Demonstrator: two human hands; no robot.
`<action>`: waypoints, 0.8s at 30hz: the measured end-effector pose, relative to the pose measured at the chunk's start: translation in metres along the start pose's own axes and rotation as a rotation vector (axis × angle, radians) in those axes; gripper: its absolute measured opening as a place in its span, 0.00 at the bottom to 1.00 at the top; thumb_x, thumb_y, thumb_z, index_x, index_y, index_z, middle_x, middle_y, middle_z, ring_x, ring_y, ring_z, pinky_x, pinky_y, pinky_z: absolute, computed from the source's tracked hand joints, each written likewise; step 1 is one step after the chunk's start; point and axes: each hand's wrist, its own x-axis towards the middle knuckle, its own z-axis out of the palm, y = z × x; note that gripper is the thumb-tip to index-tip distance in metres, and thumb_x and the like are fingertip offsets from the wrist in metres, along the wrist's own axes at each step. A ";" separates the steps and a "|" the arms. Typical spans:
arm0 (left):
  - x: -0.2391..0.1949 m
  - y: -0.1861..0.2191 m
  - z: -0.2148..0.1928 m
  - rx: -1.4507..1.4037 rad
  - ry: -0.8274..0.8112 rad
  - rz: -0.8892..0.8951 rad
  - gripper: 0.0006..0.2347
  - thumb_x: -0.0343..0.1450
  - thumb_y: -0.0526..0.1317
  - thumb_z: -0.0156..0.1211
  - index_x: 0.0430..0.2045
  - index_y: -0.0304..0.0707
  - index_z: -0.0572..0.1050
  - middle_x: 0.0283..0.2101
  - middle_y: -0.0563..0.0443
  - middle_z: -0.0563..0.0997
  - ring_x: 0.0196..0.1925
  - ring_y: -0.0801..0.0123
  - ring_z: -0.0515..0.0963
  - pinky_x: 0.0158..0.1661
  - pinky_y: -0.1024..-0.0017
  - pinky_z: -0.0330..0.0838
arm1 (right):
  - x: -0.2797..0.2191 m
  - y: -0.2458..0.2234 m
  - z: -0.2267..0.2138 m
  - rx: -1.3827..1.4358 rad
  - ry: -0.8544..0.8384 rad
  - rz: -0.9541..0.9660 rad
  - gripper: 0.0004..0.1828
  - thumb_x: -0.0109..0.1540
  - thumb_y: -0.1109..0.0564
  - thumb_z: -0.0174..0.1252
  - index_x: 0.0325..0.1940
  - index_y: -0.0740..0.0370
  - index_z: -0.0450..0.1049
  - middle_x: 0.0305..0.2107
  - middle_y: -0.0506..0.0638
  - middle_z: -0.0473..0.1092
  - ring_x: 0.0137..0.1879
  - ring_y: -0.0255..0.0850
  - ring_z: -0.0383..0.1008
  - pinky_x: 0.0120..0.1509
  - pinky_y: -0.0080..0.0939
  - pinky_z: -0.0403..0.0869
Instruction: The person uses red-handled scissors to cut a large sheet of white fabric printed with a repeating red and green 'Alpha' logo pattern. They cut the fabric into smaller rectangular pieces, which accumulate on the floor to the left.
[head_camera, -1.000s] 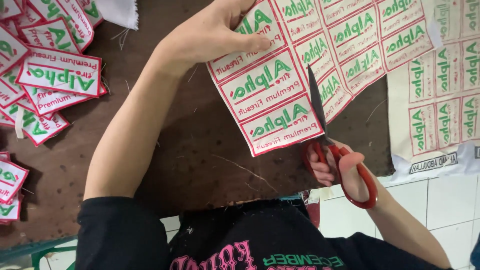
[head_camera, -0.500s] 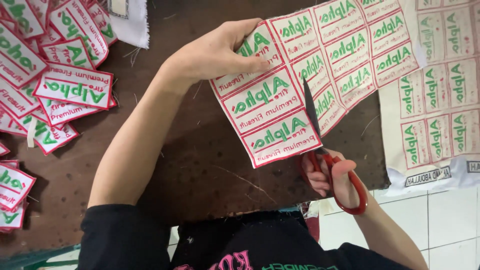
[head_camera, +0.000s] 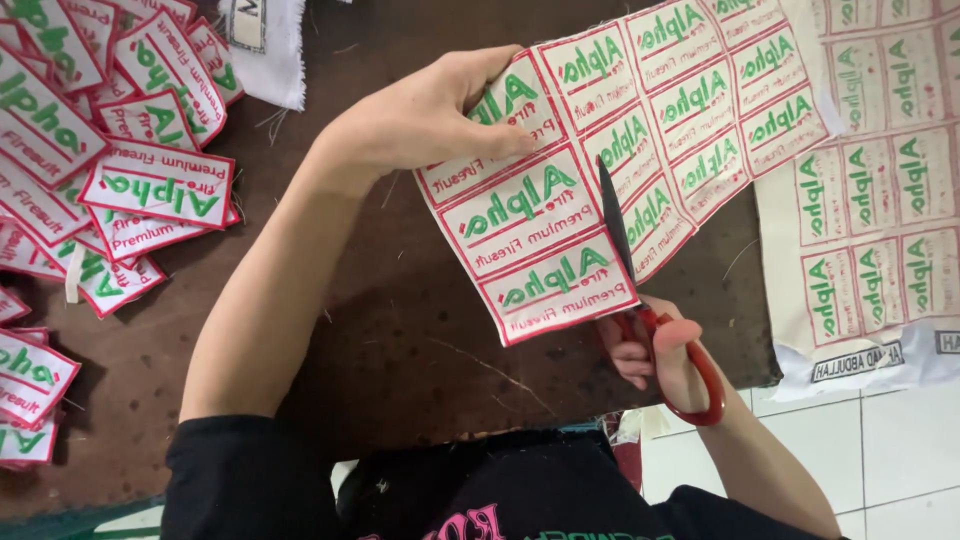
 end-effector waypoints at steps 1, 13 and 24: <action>0.000 0.001 0.000 -0.003 0.001 -0.003 0.15 0.71 0.37 0.60 0.52 0.37 0.70 0.50 0.53 0.84 0.46 0.75 0.86 0.44 0.77 0.87 | -0.001 -0.005 0.003 0.001 -0.001 0.004 0.59 0.42 0.06 0.49 0.36 0.68 0.69 0.16 0.43 0.51 0.18 0.29 0.46 0.13 0.33 0.59; -0.002 0.007 -0.002 0.032 0.015 -0.021 0.16 0.70 0.36 0.59 0.52 0.38 0.71 0.49 0.56 0.84 0.44 0.80 0.85 0.44 0.79 0.85 | 0.012 0.013 -0.007 0.167 -0.102 0.004 0.66 0.44 0.10 0.52 0.60 0.72 0.69 0.18 0.40 0.46 0.20 0.28 0.46 0.16 0.33 0.58; -0.014 0.018 0.017 -0.222 0.117 -0.117 0.19 0.66 0.37 0.65 0.52 0.39 0.73 0.47 0.51 0.86 0.40 0.73 0.87 0.35 0.75 0.84 | 0.006 -0.009 0.002 0.089 -0.182 0.024 0.59 0.45 0.07 0.44 0.38 0.70 0.68 0.18 0.44 0.54 0.21 0.31 0.54 0.24 0.34 0.63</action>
